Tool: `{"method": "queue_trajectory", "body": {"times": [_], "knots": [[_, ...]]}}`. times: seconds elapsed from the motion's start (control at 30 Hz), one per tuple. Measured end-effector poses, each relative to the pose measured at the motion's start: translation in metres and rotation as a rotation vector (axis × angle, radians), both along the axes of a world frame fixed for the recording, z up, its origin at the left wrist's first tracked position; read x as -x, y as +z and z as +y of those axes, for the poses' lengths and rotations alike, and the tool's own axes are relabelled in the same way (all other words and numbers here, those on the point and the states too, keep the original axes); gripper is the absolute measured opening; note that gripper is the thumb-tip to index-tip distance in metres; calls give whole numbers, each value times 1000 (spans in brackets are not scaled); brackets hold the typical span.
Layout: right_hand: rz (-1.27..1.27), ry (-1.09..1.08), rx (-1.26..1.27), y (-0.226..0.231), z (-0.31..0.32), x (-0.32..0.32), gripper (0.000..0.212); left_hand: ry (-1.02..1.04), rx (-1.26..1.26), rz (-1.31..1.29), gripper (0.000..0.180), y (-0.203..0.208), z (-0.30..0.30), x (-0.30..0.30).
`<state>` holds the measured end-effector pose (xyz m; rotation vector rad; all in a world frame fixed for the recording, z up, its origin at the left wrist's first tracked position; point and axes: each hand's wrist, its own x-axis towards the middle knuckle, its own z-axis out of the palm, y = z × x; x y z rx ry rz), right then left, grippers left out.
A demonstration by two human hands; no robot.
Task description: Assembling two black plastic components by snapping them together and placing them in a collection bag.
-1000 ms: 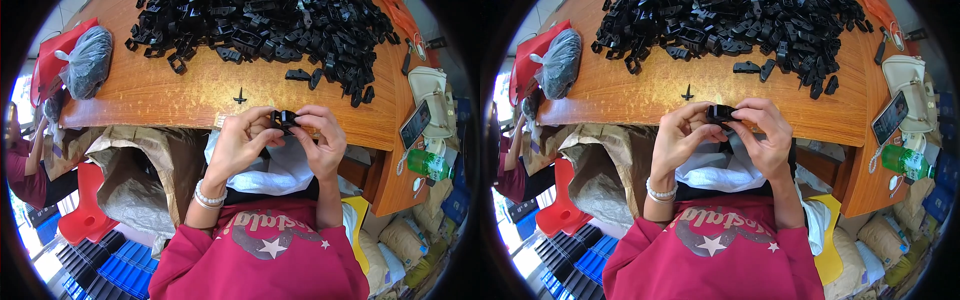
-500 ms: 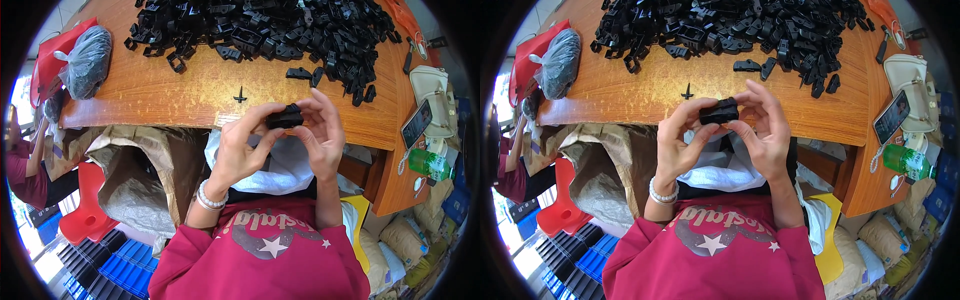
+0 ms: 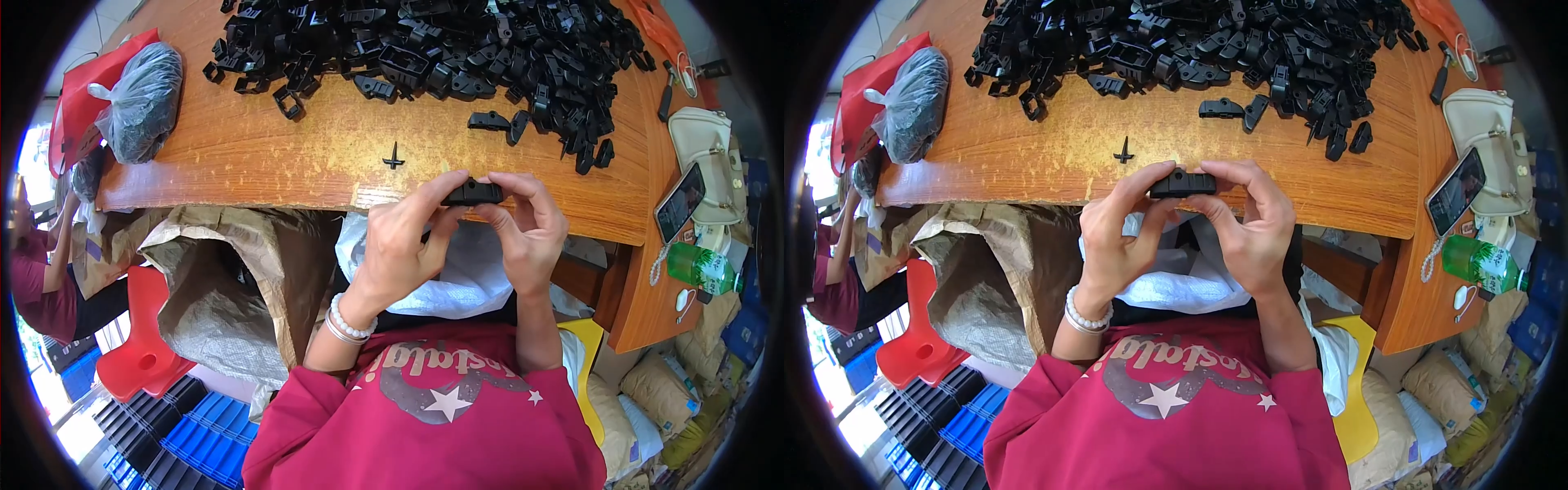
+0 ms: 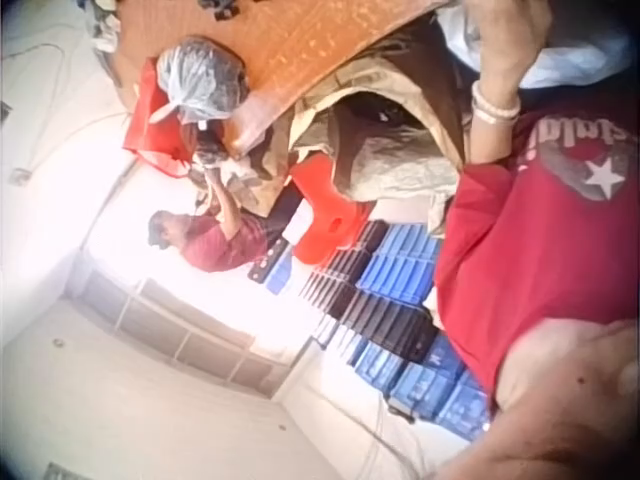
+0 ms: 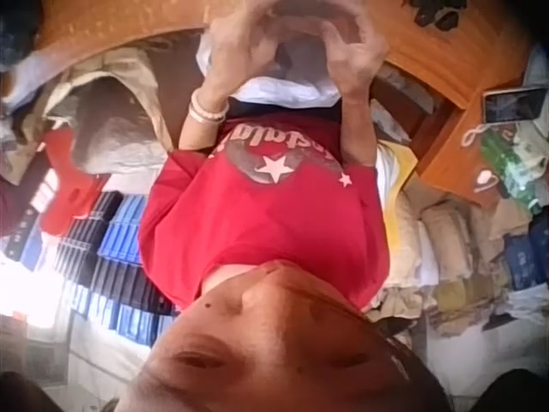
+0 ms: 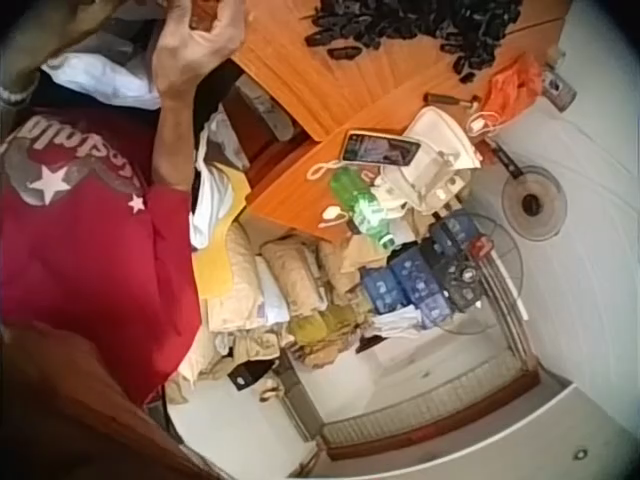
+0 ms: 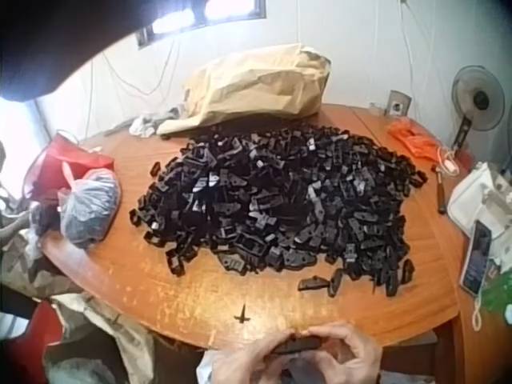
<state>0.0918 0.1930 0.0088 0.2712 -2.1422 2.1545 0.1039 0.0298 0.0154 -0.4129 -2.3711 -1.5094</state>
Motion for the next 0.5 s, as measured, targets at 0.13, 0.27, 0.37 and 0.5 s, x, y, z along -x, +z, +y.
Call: {"method": "queue_trajectory", "body": {"times": [0.13,0.27,0.37,0.5], "knots": [[-50,317,-310,12,18,7,25,30,-143,-107,23,-2,-28,29],[84,228,-419,8,13,16,19,423,447,-21,29,-12,-59,78],[453,-182,-699,-5,0,42,18,360,529,-115,29,-8,-73,86],[541,-277,-945,-4,-8,68,22,244,464,-73,20,-10,-70,79]]}}
